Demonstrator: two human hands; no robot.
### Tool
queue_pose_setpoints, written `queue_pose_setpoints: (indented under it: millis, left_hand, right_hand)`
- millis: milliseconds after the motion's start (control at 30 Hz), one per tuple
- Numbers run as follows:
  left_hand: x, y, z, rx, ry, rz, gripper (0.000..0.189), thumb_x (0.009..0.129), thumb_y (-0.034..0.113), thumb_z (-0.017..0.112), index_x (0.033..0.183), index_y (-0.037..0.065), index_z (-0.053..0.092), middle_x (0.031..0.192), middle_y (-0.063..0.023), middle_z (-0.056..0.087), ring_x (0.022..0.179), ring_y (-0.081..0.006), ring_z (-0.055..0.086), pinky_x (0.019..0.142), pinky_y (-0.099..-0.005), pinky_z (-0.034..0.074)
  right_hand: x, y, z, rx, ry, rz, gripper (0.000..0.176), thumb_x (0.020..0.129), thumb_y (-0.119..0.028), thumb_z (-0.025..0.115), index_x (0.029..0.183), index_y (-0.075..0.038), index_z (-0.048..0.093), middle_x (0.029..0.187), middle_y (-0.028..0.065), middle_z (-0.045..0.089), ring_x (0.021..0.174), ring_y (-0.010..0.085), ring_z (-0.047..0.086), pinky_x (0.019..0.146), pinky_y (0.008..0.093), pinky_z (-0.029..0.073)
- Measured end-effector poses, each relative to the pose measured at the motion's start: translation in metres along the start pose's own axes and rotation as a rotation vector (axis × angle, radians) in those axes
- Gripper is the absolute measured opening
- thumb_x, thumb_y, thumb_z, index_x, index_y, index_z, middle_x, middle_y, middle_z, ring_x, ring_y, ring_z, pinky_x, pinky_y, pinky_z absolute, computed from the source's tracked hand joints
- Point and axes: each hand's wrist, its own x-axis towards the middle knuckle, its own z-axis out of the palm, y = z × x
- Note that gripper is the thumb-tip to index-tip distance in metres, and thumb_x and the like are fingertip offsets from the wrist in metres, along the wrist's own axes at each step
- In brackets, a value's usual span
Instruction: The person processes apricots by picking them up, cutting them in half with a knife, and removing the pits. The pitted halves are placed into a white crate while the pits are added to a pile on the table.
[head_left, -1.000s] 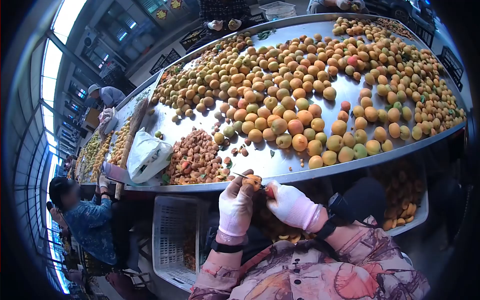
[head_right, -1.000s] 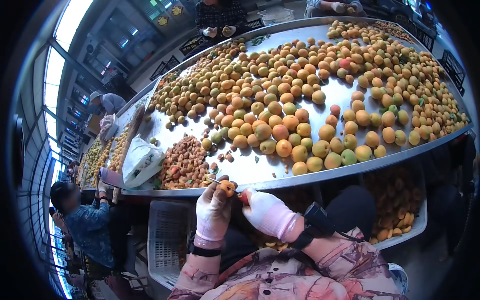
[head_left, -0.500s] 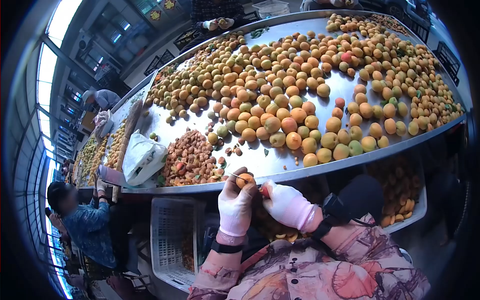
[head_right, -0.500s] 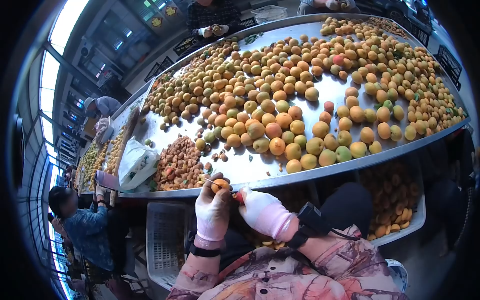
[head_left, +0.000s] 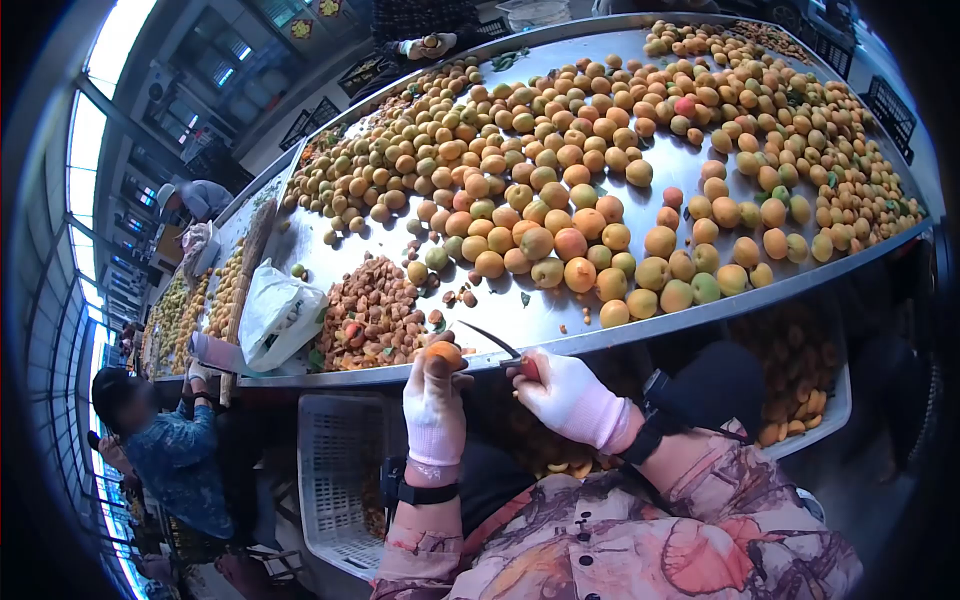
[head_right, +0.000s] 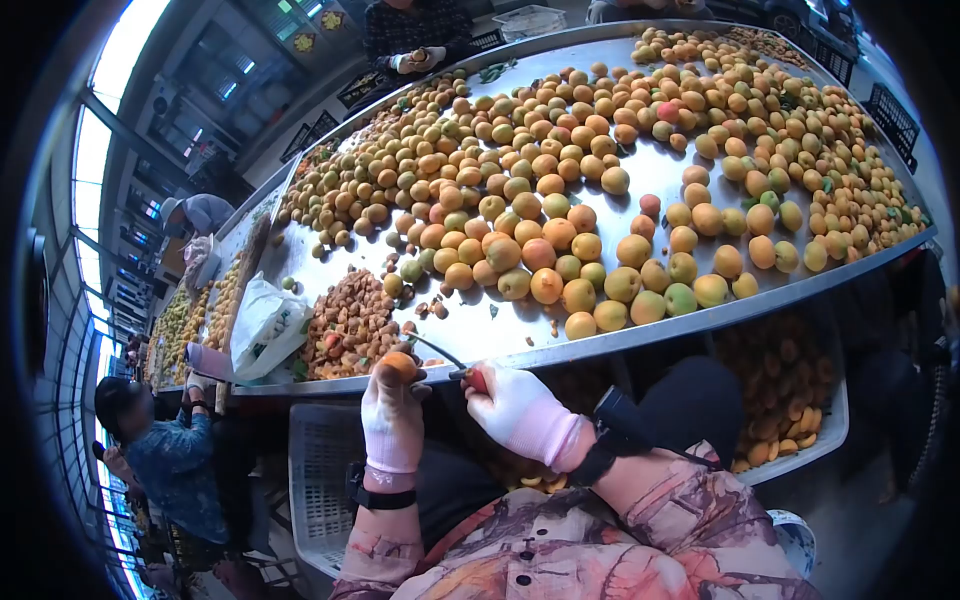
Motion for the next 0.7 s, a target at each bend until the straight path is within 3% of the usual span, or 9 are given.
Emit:
queue_pose_setpoints:
  millis: [33, 67, 100, 167, 300, 400, 500, 533, 700]
  left_hand:
    - [-0.005, 0.002, 0.002, 0.067, -0.085, -0.025, 0.066, 0.096, 0.047, 0.067, 0.138, -0.002, 0.053, 0.109, -0.0061, 0.065, 0.096, -0.0106, 0.06, 0.076, -0.022, 0.048]
    - [-0.011, 0.004, 0.007, 0.083, -0.148, -0.075, 0.053, 0.095, 0.025, 0.072, 0.136, -0.004, 0.054, 0.11, -0.0058, 0.064, 0.097, -0.0099, 0.059, 0.08, -0.0207, 0.049]
    - [-0.014, 0.006, 0.016, 0.039, -0.186, -0.073, 0.049, 0.093, 0.009, 0.072, 0.136, -0.006, 0.054, 0.114, -0.0076, 0.065, 0.102, -0.0124, 0.061, 0.089, -0.0246, 0.051]
    - [-0.02, 0.0, 0.023, -0.107, -0.221, -0.072, 0.049, 0.091, 0.003, 0.072, 0.135, -0.008, 0.054, 0.119, -0.0098, 0.065, 0.106, -0.0146, 0.062, 0.096, -0.0272, 0.051]
    - [-0.019, -0.004, 0.021, -0.059, -0.278, -0.077, 0.051, 0.09, 0.004, 0.073, 0.135, -0.009, 0.053, 0.123, -0.0132, 0.065, 0.108, -0.0168, 0.063, 0.097, -0.0292, 0.051]
    - [-0.02, -0.01, 0.018, -0.148, -0.258, -0.14, 0.055, 0.091, 0.013, 0.075, 0.135, -0.009, 0.052, 0.124, -0.0144, 0.063, 0.107, -0.0198, 0.064, 0.096, -0.0311, 0.052]
    - [-0.02, -0.018, 0.014, -0.311, -0.254, -0.193, 0.055, 0.093, 0.015, 0.072, 0.137, -0.009, 0.049, 0.123, -0.0166, 0.063, 0.104, -0.0236, 0.066, 0.093, -0.0325, 0.054]
    - [-0.021, -0.02, 0.015, -0.382, -0.263, -0.198, 0.055, 0.094, 0.015, 0.07, 0.138, -0.009, 0.047, 0.122, -0.0173, 0.063, 0.104, -0.025, 0.067, 0.092, -0.033, 0.055]
    - [-0.016, -0.017, 0.017, -0.775, -0.243, -0.32, 0.056, 0.098, 0.012, 0.064, 0.144, -0.008, 0.039, 0.124, -0.0175, 0.059, 0.099, -0.0249, 0.068, 0.091, -0.034, 0.055]
  right_hand:
    - [0.002, -0.001, 0.0, 0.22, 0.005, 0.043, 0.022, 0.095, -0.021, 0.063, 0.105, -0.002, 0.062, 0.079, 0.0137, 0.068, 0.075, 0.0237, 0.069, 0.07, 0.036, 0.054]
    - [0.006, 0.001, 0.001, 0.513, -0.073, 0.241, 0.028, 0.096, -0.023, 0.066, 0.11, 0.0, 0.061, 0.087, 0.0071, 0.067, 0.084, 0.0134, 0.064, 0.077, 0.0299, 0.052]
    - [0.008, 0.002, 0.003, 0.589, -0.049, 0.211, 0.029, 0.097, -0.024, 0.066, 0.112, 0.001, 0.061, 0.09, 0.0058, 0.067, 0.086, 0.0124, 0.063, 0.079, 0.0292, 0.052]
    - [0.01, 0.002, 0.006, 0.74, -0.002, 0.14, 0.032, 0.098, -0.024, 0.065, 0.115, 0.002, 0.06, 0.097, 0.0033, 0.066, 0.092, 0.0103, 0.062, 0.083, 0.0279, 0.052]
    - [0.011, 0.011, 0.01, 0.741, -0.026, 0.117, 0.032, 0.099, -0.023, 0.064, 0.12, 0.001, 0.058, 0.102, 0.004, 0.066, 0.098, 0.0084, 0.059, 0.089, 0.0253, 0.05]
    - [0.013, 0.014, 0.016, 0.794, 0.01, 0.07, 0.028, 0.101, -0.026, 0.06, 0.117, -0.003, 0.058, 0.092, 0.0033, 0.066, 0.077, 0.0073, 0.062, 0.067, 0.023, 0.052]
    - [0.004, -0.002, -0.011, 1.055, -0.151, 0.407, 0.026, 0.103, -0.031, 0.056, 0.112, -0.007, 0.057, 0.079, 0.002, 0.062, 0.048, 0.0055, 0.051, 0.041, 0.0212, 0.04]
    - [0.006, -0.007, -0.008, 1.131, -0.085, 0.471, 0.024, 0.104, -0.034, 0.053, 0.107, -0.01, 0.055, 0.07, 0.0008, 0.057, 0.034, 0.0059, 0.035, 0.03, 0.0218, 0.025]
    - [0.008, -0.002, -0.016, 1.305, -0.116, 0.503, 0.031, 0.103, -0.041, 0.054, 0.101, -0.01, 0.059, 0.069, 0.0007, 0.058, 0.038, 0.0043, 0.035, 0.035, 0.0202, 0.026]
